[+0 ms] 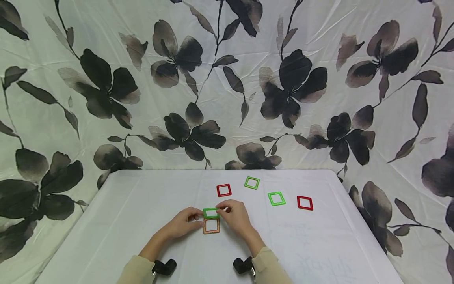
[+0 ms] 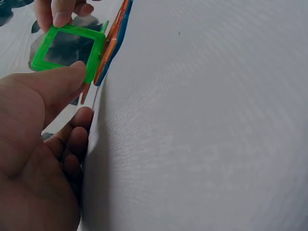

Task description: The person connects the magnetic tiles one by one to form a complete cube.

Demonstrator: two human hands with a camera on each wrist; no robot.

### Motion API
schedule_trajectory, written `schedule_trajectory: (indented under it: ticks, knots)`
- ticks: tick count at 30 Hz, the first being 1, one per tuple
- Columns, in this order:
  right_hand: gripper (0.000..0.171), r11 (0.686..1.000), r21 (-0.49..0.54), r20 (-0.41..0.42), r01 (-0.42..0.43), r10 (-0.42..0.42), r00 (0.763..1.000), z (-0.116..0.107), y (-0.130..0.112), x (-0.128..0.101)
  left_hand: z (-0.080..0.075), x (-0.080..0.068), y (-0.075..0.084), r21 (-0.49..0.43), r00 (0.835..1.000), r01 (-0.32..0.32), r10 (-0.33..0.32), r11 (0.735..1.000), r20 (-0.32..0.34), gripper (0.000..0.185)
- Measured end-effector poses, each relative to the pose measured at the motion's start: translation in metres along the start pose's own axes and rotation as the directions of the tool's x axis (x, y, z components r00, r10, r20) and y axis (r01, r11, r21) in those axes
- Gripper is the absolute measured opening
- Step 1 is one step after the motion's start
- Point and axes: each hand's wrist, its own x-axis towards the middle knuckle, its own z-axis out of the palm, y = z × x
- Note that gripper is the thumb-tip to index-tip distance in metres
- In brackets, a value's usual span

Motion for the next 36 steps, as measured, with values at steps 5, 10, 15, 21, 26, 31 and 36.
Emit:
schedule_trajectory:
  ticks: [5, 10, 15, 21, 26, 31, 36]
  knots:
    - [0.011, 0.997, -0.062, 0.012, 0.048, -0.047, 0.999, -0.002, -0.002, 0.003, -0.001, 0.002, 0.0, -0.048, 0.999, 0.015, -0.016, 0.999, -0.029, 0.022]
    - [0.01, 0.99, -0.117, 0.039, 0.075, -0.07, 0.997, -0.002, -0.005, 0.006, -0.002, 0.001, 0.001, -0.089, 0.998, 0.02, -0.025, 0.996, -0.052, 0.022]
    - [0.01, 0.988, -0.126, 0.049, 0.091, -0.086, 0.995, -0.001, -0.005, 0.008, -0.003, 0.002, 0.002, -0.126, 0.998, 0.027, -0.034, 0.992, -0.055, 0.025]
    - [0.011, 0.977, -0.161, 0.064, 0.136, -0.128, 0.99, 0.001, -0.003, 0.014, -0.003, 0.0, 0.002, -0.139, 0.998, 0.018, -0.025, 0.99, -0.05, 0.022]
    - [0.012, 0.971, -0.181, 0.091, 0.157, -0.143, 0.986, 0.0, -0.004, 0.017, -0.002, -0.002, 0.001, -0.145, 0.999, -0.012, 0.006, 0.989, -0.044, 0.02]
    - [0.011, 0.972, -0.167, 0.112, 0.165, -0.148, 0.983, 0.0, -0.006, 0.018, -0.001, -0.004, 0.002, -0.12, 0.999, -0.019, 0.014, 0.993, -0.035, 0.019]
    - [0.012, 0.984, -0.114, 0.113, 0.137, -0.124, 0.986, 0.005, -0.005, 0.018, -0.002, -0.007, 0.005, -0.121, 1.0, 0.002, -0.004, 0.993, -0.017, 0.013]
